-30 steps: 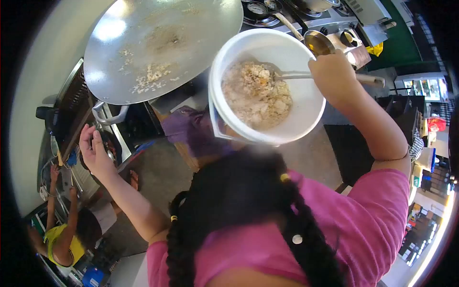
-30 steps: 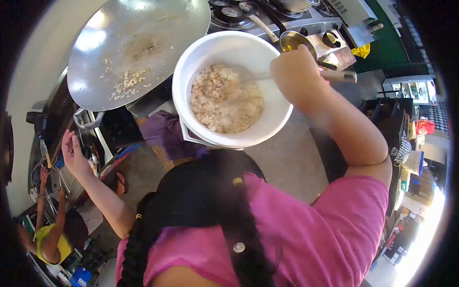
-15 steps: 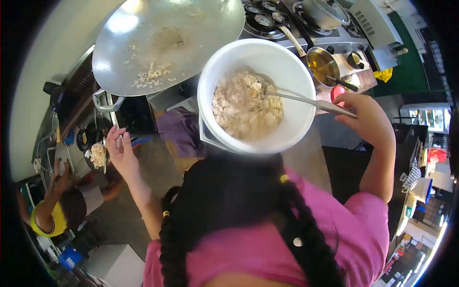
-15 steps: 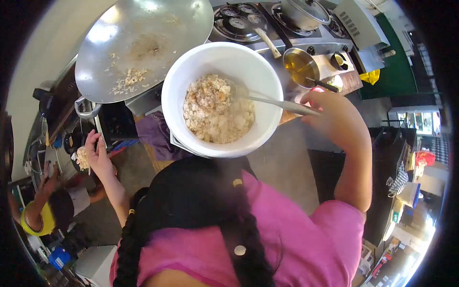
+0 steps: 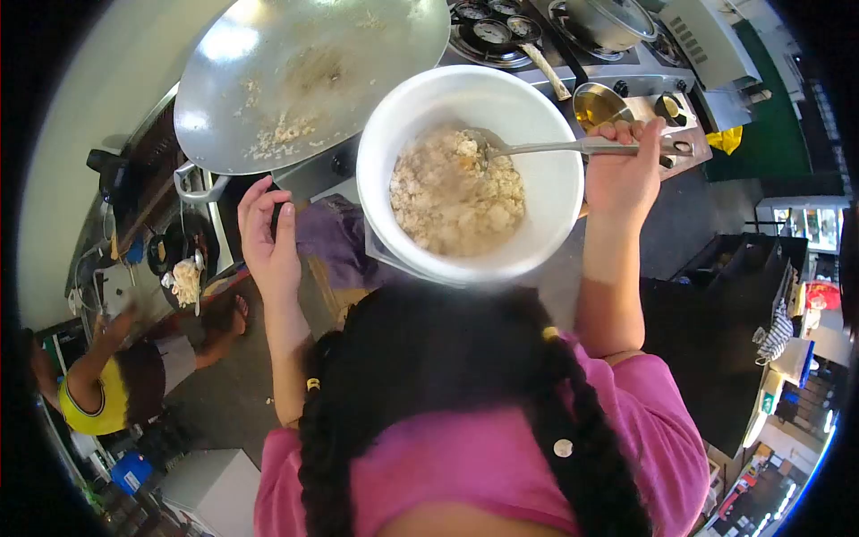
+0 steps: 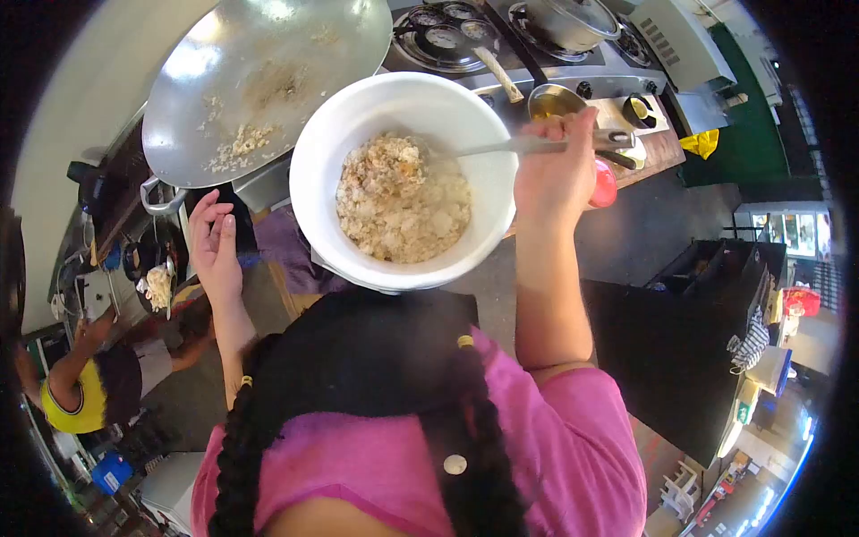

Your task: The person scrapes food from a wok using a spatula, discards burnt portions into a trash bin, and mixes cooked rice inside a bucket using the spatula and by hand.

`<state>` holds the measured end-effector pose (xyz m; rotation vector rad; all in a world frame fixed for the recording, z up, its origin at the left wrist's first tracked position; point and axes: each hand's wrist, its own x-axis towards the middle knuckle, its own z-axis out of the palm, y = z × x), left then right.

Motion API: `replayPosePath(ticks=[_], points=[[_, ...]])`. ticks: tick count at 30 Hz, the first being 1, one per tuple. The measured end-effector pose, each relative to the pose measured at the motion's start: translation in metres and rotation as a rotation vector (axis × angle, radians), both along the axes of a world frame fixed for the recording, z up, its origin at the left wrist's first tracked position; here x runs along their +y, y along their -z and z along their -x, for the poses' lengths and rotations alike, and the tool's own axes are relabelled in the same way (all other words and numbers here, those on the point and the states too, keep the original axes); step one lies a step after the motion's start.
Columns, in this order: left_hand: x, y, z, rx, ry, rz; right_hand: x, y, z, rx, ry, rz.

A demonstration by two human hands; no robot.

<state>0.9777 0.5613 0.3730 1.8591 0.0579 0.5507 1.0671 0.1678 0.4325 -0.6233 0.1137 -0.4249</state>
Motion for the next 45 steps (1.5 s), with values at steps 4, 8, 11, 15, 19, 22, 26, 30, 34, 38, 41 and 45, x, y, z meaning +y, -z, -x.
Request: replayPosePath(ticks=[4,8,11,15,19,22,26,30,34,38,41,45], points=[[-0.003,0.006,-0.005,-0.029,0.036,-0.014,-0.002,0.001,-0.001,0.111,0.040,0.020],[-0.009,0.006,-0.005,-0.017,0.066,0.066,-0.002,0.007,0.003,0.074,-0.028,0.026],[-0.010,0.008,-0.004,-0.008,0.061,0.074,-0.027,-0.003,0.007,0.173,-0.093,0.300],[-0.001,0.008,0.002,-0.033,0.063,0.071,-0.070,-0.022,0.011,0.024,0.606,1.512],[0.015,0.024,0.012,-0.003,0.070,0.115,-0.024,-0.079,0.016,0.105,0.440,2.322],[0.033,0.038,0.015,0.004,0.092,0.137,-0.013,-0.055,0.012,0.201,-0.066,2.899],[0.047,0.048,0.020,0.000,0.100,0.221,-0.018,-0.071,0.025,0.247,-0.162,2.835],[0.066,0.059,0.022,0.093,0.156,0.390,-0.038,-0.078,0.055,0.699,-0.305,2.641],[0.071,0.048,0.015,0.193,0.258,0.454,-0.029,-0.065,0.110,0.880,-0.195,2.382],[0.070,0.044,-0.009,0.130,0.502,0.446,-0.006,-0.068,0.155,1.081,-0.166,2.149],[0.052,0.006,-0.018,0.137,0.818,0.539,0.002,-0.082,0.188,1.124,-0.064,2.050],[0.012,-0.047,-0.004,0.373,1.498,0.852,-0.011,-0.120,0.241,1.152,0.051,2.042]])
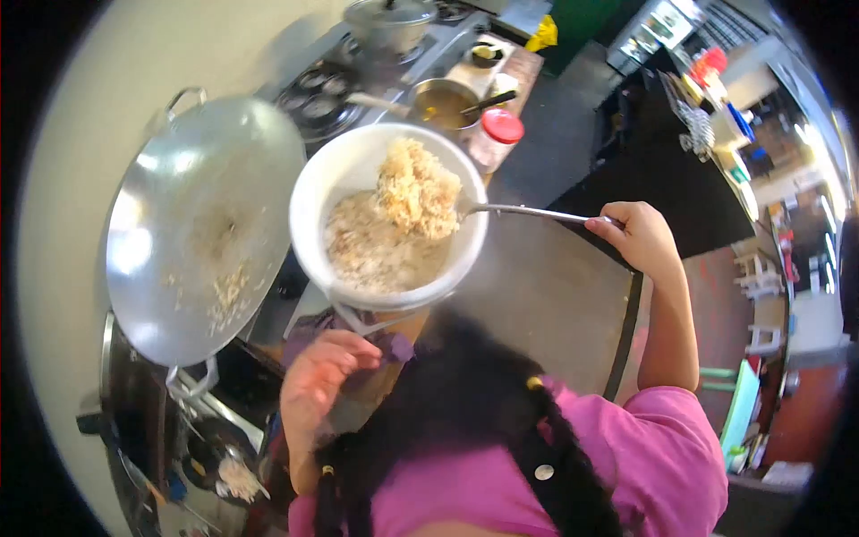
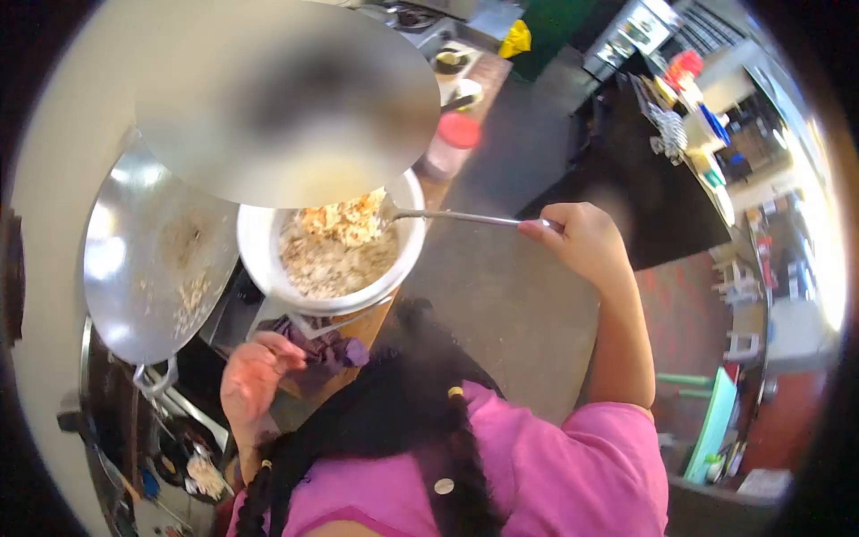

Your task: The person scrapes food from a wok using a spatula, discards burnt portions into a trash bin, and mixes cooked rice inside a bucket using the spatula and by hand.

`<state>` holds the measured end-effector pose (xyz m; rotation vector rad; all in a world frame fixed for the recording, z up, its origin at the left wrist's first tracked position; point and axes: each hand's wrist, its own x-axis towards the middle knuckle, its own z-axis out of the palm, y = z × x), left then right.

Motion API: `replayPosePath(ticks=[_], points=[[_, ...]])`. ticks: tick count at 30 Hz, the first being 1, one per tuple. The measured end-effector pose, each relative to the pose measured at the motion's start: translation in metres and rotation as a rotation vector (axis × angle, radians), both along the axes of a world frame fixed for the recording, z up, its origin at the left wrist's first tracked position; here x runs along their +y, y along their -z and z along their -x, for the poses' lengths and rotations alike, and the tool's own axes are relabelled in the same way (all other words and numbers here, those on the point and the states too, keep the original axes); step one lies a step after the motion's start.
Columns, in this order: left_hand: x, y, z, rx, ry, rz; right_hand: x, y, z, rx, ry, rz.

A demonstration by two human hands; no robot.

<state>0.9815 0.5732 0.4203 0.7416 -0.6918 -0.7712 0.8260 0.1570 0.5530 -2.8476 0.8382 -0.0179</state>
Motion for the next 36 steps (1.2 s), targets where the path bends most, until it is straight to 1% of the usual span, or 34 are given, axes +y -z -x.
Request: replayPosePath(ticks=[1,3,4,6,7,10,12,14,15,16,18,19,21,22,24,25,26,28,30,32,34,35,36], points=[[-0.015,-0.004,0.005,-0.018,0.034,0.007,-0.004,-0.009,0.015,-0.005,0.025,-0.004],[-0.048,-0.014,0.018,0.039,0.233,-0.058,-0.016,-0.029,0.045,0.016,0.091,-0.014],[-0.064,-0.017,0.027,0.022,0.260,-0.056,-0.024,-0.035,0.061,0.000,0.117,-0.010],[-0.096,-0.019,0.043,0.050,0.315,-0.203,-0.041,-0.043,0.096,0.016,0.196,-0.007],[-0.114,-0.017,0.045,-0.117,0.333,-0.234,-0.050,-0.046,0.113,0.064,0.259,0.008],[-0.166,-0.008,0.065,-0.140,0.367,-0.294,-0.093,-0.040,0.166,0.062,0.326,0.029],[-0.207,0.016,0.077,-0.135,0.363,-0.307,-0.130,-0.029,0.200,0.069,0.349,0.023],[-0.253,0.025,0.095,0.033,0.207,-0.358,-0.172,-0.011,0.234,0.052,0.366,0.051],[-0.277,0.025,0.104,0.066,0.134,-0.420,-0.196,0.001,0.251,0.072,0.342,0.084],[-0.302,0.028,0.111,0.134,0.101,-0.337,-0.218,0.015,0.265,0.077,0.351,0.062],[-0.348,0.032,0.120,0.145,0.019,-0.351,-0.260,0.039,0.285,0.031,0.403,0.076],[-0.370,0.035,0.122,0.139,0.029,-0.359,-0.278,0.046,0.289,0.107,0.442,0.071],[-0.410,0.043,0.124,0.152,-0.031,-0.391,-0.317,0.073,0.297,0.143,0.480,0.081],[-0.425,0.046,0.124,0.165,-0.025,-0.406,-0.334,0.089,0.300,0.184,0.505,0.094],[-0.461,0.044,0.119,0.094,-0.040,-0.405,-0.371,0.116,0.299,0.197,0.499,0.083],[-0.478,0.042,0.115,0.071,-0.071,-0.419,-0.390,0.129,0.294,0.205,0.543,0.072],[-0.493,0.044,0.109,0.073,-0.077,-0.424,-0.409,0.141,0.287,0.209,0.585,0.062],[-0.521,0.050,0.091,0.024,-0.129,-0.375,-0.446,0.161,0.268,0.215,0.578,0.066],[-0.553,0.050,0.069,0.021,-0.149,-0.369,-0.479,0.177,0.238,0.206,0.637,0.011],[-0.584,0.046,0.046,0.213,-0.138,-0.352,-0.516,0.192,0.207,0.230,0.617,0.007],[-0.619,0.054,0.016,0.226,-0.129,-0.338,-0.555,0.199,0.168,0.243,0.605,0.018],[-0.641,0.056,0.002,0.267,-0.157,-0.346,-0.575,0.205,0.149,0.231,0.603,0.039],[-0.660,0.056,-0.010,0.309,-0.192,-0.357,-0.595,0.206,0.126,0.265,0.645,0.000]])
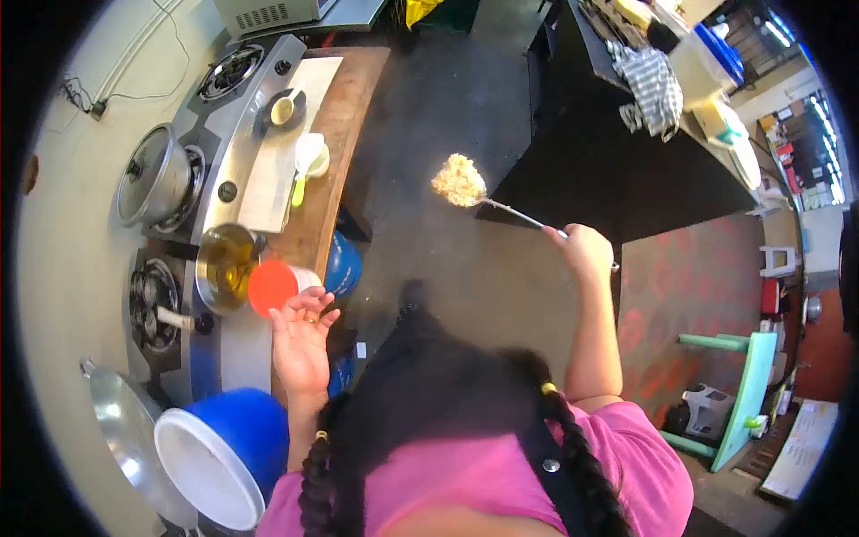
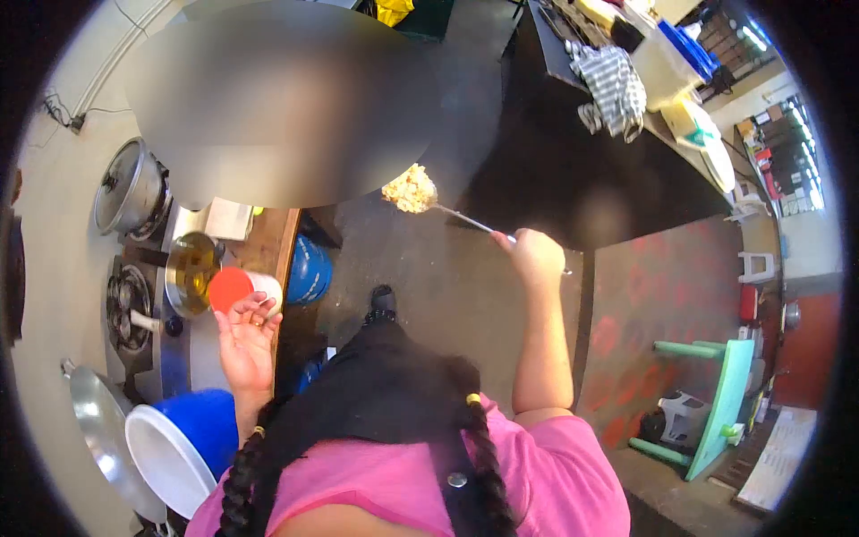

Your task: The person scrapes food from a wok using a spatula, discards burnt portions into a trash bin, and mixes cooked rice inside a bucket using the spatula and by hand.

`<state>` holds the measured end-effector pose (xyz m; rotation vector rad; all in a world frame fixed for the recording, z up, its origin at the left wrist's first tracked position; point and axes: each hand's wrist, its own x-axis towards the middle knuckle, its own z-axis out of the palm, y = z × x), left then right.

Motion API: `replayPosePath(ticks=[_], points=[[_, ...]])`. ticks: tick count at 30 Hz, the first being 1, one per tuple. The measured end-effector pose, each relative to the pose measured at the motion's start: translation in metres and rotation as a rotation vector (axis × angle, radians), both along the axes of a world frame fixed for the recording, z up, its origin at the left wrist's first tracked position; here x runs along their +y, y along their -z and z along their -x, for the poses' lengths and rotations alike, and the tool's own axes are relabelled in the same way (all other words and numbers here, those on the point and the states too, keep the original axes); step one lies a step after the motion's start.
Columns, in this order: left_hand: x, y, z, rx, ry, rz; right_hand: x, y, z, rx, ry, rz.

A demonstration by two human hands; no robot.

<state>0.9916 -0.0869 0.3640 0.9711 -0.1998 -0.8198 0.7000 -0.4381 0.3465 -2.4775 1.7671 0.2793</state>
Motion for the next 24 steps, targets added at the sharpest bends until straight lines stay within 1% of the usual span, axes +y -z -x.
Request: replayPosePath(ticks=[1,2,3,4,7,9,10,11,13,14,15,18,20,21,22,24], points=[[-0.021,-0.001,-0.011,0.064,-0.009,0.005,-0.019,0.009,-0.016,-0.050,-0.012,0.035],[-0.042,-0.004,-0.024,0.065,-0.019,0.016,-0.036,0.010,-0.039,-0.107,-0.027,0.073],[-0.063,-0.006,-0.036,0.076,0.029,0.015,-0.056,0.006,-0.063,-0.085,0.014,0.009],[-0.080,-0.007,-0.047,0.090,0.080,0.004,-0.077,0.005,-0.086,-0.084,0.006,0.007],[-0.139,-0.007,-0.082,0.110,0.050,0.016,-0.137,0.003,-0.153,-0.075,0.052,-0.076],[-0.181,-0.004,-0.108,0.120,0.028,0.026,-0.184,0.020,-0.189,-0.125,0.047,-0.045],[-0.203,-0.003,-0.120,0.114,0.025,0.037,-0.207,0.020,-0.210,-0.166,0.040,-0.020],[-0.224,-0.002,-0.131,0.048,0.024,0.033,-0.231,0.013,-0.231,-0.166,0.072,-0.097],[-0.267,0.002,-0.152,-0.049,0.025,0.046,-0.283,0.015,-0.270,-0.136,0.043,-0.058],[-0.284,0.002,-0.161,-0.046,0.011,0.040,-0.307,0.015,-0.289,-0.102,0.022,-0.026],[-0.306,0.002,-0.172,-0.061,-0.009,0.043,-0.339,0.010,-0.311,-0.067,0.046,-0.108],[-0.377,-0.007,-0.205,-0.127,-0.085,0.040,-0.431,0.002,-0.373,-0.079,0.028,-0.106],[-0.411,0.002,-0.233,-0.193,-0.201,-0.087,-0.503,-0.001,-0.414,-0.100,0.002,-0.100],[-0.428,0.009,-0.246,-0.212,-0.242,-0.112,-0.535,0.003,-0.429,-0.093,0.011,-0.117],[-0.446,0.013,-0.258,-0.201,-0.253,-0.122,-0.567,0.006,-0.445,-0.096,-0.003,-0.108],[-0.478,0.023,-0.276,-0.336,-0.224,-0.305,-0.627,0.005,-0.480,-0.052,0.024,-0.129]])
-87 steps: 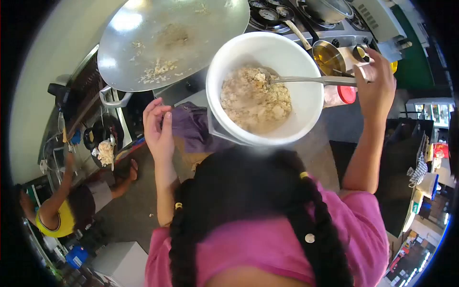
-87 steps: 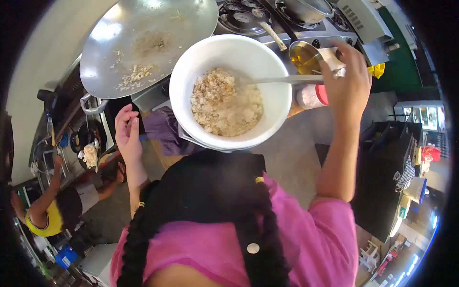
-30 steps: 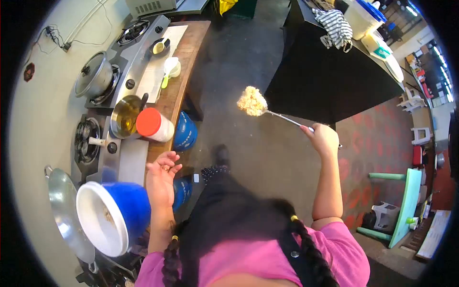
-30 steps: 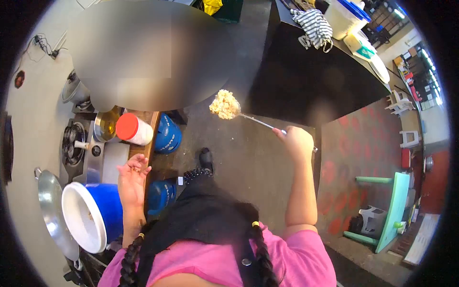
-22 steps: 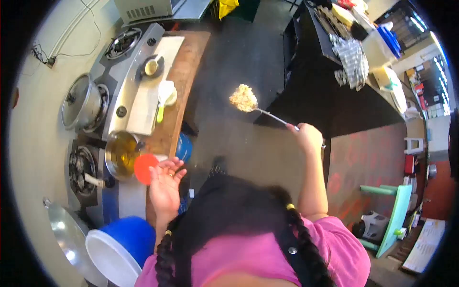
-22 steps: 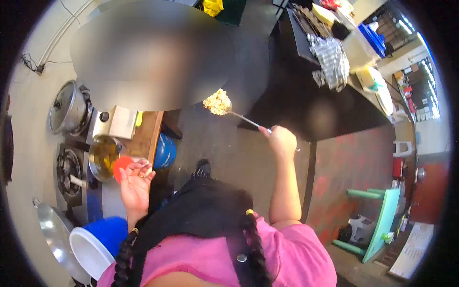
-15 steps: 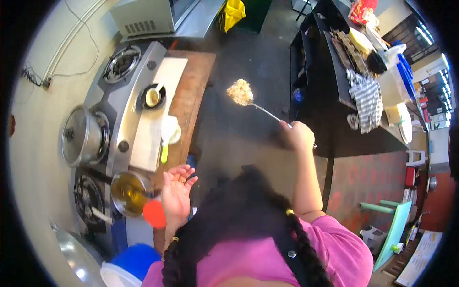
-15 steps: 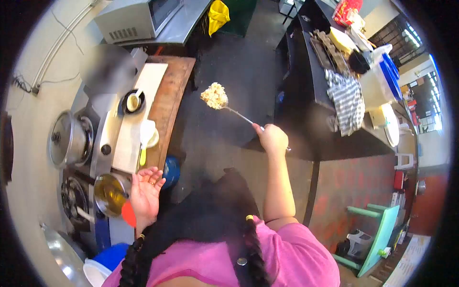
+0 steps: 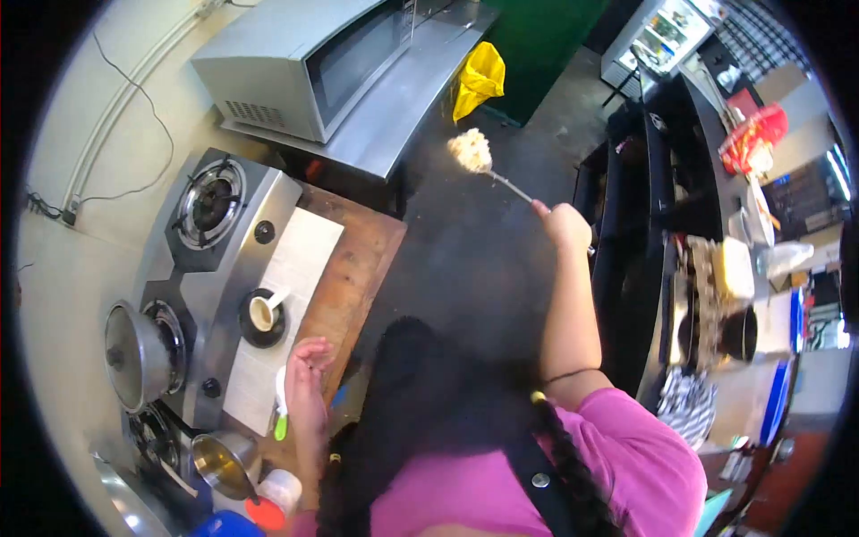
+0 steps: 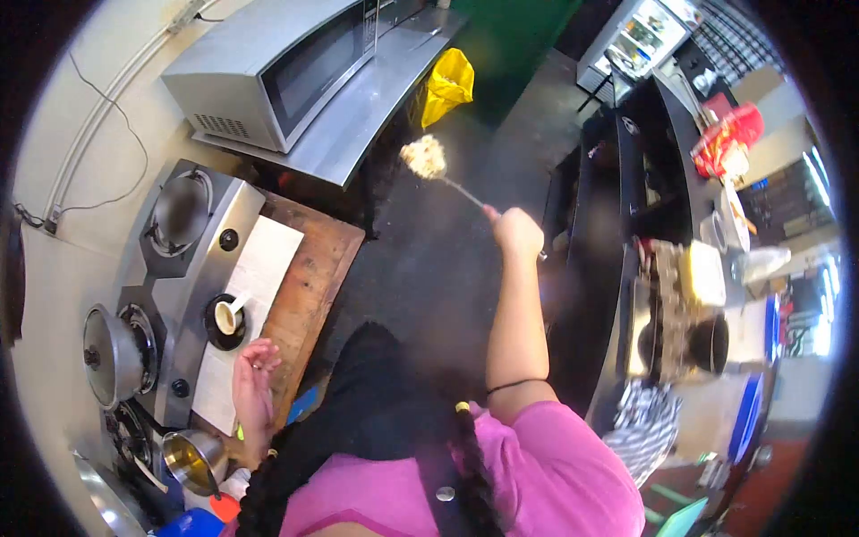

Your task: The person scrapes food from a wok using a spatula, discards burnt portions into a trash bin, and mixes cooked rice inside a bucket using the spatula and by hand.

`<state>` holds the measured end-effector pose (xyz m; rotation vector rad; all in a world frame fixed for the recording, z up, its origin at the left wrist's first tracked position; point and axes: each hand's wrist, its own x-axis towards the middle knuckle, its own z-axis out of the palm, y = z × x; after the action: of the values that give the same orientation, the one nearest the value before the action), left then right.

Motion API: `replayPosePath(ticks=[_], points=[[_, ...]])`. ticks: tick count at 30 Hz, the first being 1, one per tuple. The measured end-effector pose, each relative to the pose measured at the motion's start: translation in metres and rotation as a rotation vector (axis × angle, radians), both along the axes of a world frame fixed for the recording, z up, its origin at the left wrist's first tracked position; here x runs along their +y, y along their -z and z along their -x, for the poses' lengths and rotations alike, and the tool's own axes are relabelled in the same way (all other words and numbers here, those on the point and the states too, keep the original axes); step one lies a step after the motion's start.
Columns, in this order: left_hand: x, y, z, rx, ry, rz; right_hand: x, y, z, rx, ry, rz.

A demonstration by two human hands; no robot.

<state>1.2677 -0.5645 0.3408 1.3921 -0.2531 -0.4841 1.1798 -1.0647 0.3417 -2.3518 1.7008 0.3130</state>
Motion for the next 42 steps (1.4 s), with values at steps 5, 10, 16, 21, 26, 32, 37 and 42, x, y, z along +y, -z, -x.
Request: replayPosePath(ticks=[5,10,16,21,26,32,37,42], points=[[-0.092,0.005,-0.063,-0.094,0.039,-0.044,-0.146,0.018,-0.087,0.049,0.053,0.021],[-0.207,0.017,-0.160,-0.278,0.055,-0.163,-0.337,0.133,-0.136,0.046,-0.004,0.001],[-0.368,-0.052,-0.268,-0.565,0.122,-0.189,-0.459,0.175,-0.191,0.003,-0.011,-0.134],[-0.449,-0.057,-0.301,-0.675,-0.009,-0.301,-0.538,0.175,-0.262,-0.162,0.046,-0.001],[-0.522,-0.016,-0.274,-0.525,-0.269,-0.557,-0.624,0.235,-0.357,-0.312,-0.191,0.223],[-0.631,-0.027,-0.260,-0.505,-0.406,-0.840,-0.667,0.344,-0.425,-0.064,-0.273,-0.270],[-0.691,-0.039,-0.262,-0.415,-0.359,-1.001,-0.702,0.436,-0.422,-0.186,-0.167,-0.498],[-0.710,-0.030,-0.257,-0.369,-0.351,-1.038,-0.674,0.375,-0.390,-0.333,-0.314,-0.193]])
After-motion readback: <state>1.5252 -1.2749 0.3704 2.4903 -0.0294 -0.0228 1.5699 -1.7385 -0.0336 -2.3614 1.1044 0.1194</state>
